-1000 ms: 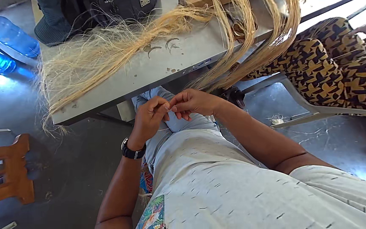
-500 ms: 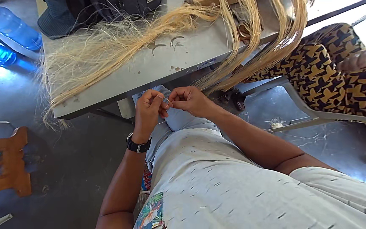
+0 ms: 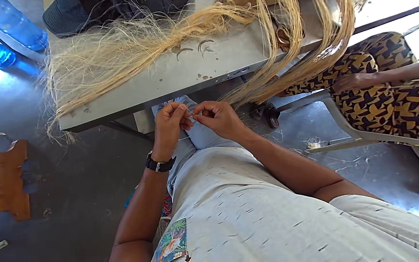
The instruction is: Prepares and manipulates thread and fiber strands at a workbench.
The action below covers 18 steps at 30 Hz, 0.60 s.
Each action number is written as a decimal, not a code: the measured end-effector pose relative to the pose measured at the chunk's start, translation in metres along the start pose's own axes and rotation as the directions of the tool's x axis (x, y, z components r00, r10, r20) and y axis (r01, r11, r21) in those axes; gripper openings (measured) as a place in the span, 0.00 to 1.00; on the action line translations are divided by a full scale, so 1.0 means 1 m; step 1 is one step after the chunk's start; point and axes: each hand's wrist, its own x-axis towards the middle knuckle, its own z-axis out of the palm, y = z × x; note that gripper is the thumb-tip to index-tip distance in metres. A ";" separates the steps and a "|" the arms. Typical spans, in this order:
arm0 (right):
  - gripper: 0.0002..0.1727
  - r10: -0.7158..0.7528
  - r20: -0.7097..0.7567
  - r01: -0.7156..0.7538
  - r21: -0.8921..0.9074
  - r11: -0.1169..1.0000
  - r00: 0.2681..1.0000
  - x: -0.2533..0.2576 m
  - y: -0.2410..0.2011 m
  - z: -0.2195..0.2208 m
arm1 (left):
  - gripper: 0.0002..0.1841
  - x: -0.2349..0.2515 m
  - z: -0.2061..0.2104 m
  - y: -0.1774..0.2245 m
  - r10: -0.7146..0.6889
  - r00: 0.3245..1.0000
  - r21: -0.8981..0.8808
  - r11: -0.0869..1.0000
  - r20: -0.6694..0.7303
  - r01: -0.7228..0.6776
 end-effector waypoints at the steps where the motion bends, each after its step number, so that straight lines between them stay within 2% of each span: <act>1: 0.03 0.016 0.011 -0.016 0.011 1.000 1.000 0.000 0.001 -0.001 | 0.11 0.000 -0.001 -0.001 0.016 1.000 0.010 1.000 0.005 -0.016; 5: 0.04 0.107 0.090 -0.117 0.118 0.986 0.990 0.000 0.000 -0.006 | 0.11 -0.003 -0.005 -0.004 0.095 0.995 0.102 0.990 -0.019 -0.092; 10: 0.03 0.207 0.152 -0.245 0.297 0.923 0.966 -0.001 -0.006 -0.009 | 0.10 -0.005 -0.008 -0.004 0.113 0.993 0.135 0.985 -0.042 -0.106; 14: 0.04 0.227 0.124 -0.256 0.339 0.905 0.966 0.000 -0.010 -0.009 | 0.10 -0.005 -0.009 -0.008 0.088 0.994 0.133 0.988 -0.069 -0.078; 18: 0.04 0.199 0.050 -0.203 0.377 0.903 0.979 0.003 -0.005 -0.009 | 0.10 -0.006 -0.005 -0.018 0.107 0.990 0.104 0.990 -0.096 -0.097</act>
